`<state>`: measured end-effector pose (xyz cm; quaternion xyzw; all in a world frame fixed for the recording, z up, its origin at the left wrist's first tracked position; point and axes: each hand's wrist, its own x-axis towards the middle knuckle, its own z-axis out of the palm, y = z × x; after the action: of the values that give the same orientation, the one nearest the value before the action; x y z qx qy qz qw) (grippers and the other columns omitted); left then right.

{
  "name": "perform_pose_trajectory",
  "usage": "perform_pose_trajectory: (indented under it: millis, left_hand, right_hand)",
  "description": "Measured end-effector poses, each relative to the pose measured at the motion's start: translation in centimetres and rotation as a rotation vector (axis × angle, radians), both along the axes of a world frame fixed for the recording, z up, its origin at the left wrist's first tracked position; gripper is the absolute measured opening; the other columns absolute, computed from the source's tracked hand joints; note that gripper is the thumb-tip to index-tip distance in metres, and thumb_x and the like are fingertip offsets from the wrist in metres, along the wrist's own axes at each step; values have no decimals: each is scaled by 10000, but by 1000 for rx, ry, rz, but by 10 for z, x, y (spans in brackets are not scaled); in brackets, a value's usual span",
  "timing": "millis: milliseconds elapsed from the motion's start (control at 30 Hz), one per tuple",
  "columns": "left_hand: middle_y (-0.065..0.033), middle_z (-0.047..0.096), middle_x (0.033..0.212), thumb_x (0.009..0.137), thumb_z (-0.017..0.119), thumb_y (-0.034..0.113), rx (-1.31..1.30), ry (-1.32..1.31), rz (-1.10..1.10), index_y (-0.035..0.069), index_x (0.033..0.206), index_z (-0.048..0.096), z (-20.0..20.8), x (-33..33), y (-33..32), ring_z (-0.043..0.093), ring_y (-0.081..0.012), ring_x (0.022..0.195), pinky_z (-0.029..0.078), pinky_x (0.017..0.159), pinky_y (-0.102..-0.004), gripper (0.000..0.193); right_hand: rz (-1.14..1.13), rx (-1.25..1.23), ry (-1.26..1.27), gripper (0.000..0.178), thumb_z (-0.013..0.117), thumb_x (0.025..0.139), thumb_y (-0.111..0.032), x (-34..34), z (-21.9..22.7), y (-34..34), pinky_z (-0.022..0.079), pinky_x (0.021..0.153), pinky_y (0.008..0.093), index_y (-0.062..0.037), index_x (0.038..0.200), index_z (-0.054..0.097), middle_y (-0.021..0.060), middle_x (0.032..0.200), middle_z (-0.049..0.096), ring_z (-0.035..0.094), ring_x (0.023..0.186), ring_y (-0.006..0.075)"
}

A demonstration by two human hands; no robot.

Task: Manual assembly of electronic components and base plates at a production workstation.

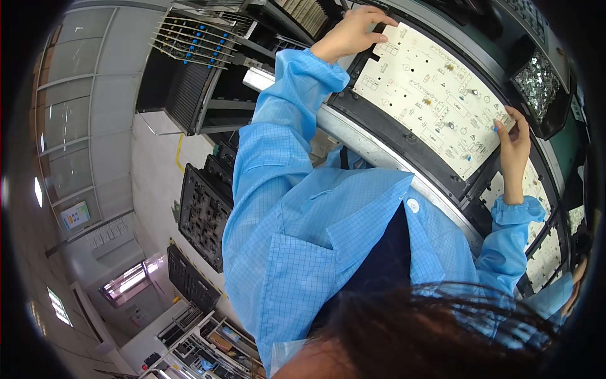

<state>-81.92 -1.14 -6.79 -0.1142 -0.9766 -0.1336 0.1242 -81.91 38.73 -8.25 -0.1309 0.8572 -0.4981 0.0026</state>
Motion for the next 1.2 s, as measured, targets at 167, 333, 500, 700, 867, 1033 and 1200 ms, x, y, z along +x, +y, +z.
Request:
perform_pose_trajectory:
  millis: [167, 333, 500, 700, 867, 1033, 1200]
  left_hand:
    - [-294, 236, 1491, 780, 719, 76, 133, 52, -128, 196, 1228, 632, -24, -3, -13, 235, -511, 1338, 279, 1081, -572, 472]
    - [-214, 194, 1560, 876, 683, 243, 45, -54, -102, 340, 1341, 552, -47, -6, -30, 145, -482, 1392, 231, 1123, -571, 493]
    - [-114, 322, 1532, 874, 685, 203, 121, 1, -127, 299, 1288, 612, -20, 9, -18, 213, -429, 1384, 296, 1103, -541, 432]
    - [-135, 655, 1125, 840, 703, 214, 105, 124, -166, 94, 1118, 695, -32, -36, -9, 532, -357, 1096, 433, 960, -433, 302]
    - [-143, 671, 985, 815, 706, 190, 226, 26, -186, 54, 1028, 708, -31, -51, 13, 639, -313, 864, 514, 807, -384, 252]
    - [-141, 666, 958, 810, 679, 123, 201, 48, -191, 45, 977, 705, -40, -62, 15, 635, -332, 897, 512, 810, -402, 186]
    - [-102, 673, 1001, 830, 645, 62, 227, -56, -357, 38, 942, 693, -33, -61, 5, 629, -314, 928, 509, 834, -383, 125]
  right_hand:
    - [-54, 524, 400, 346, 688, 834, -105, 5, -7, -8, 399, 921, 404, -120, 1177, 649, 145, 1148, 576, 532, 1045, 324]
    - [-96, 598, 358, 374, 632, 860, -72, 14, -7, -12, 363, 964, 398, -144, 1227, 626, 138, 1141, 579, 509, 1078, 316]
    - [-88, 610, 439, 254, 626, 861, -63, -1, 19, 18, 424, 891, 391, -45, 1112, 660, 111, 1019, 646, 563, 971, 315]
    - [-31, 679, 395, 195, 680, 839, -148, -25, 2, 13, 469, 788, 395, -18, 982, 701, 136, 932, 625, 573, 910, 335]
    - [-68, 717, 325, 191, 709, 807, -231, -26, 9, 5, 493, 669, 395, -41, 808, 722, 128, 764, 640, 627, 774, 322]
    - [-212, 793, 191, 228, 671, 803, -276, -16, 9, -14, 512, 643, 416, -57, 773, 724, 151, 742, 678, 660, 734, 339]
    - [-71, 1026, 331, 191, 685, 825, -205, -19, 21, -20, 508, 716, 414, -16, 822, 716, 163, 811, 659, 622, 816, 365]
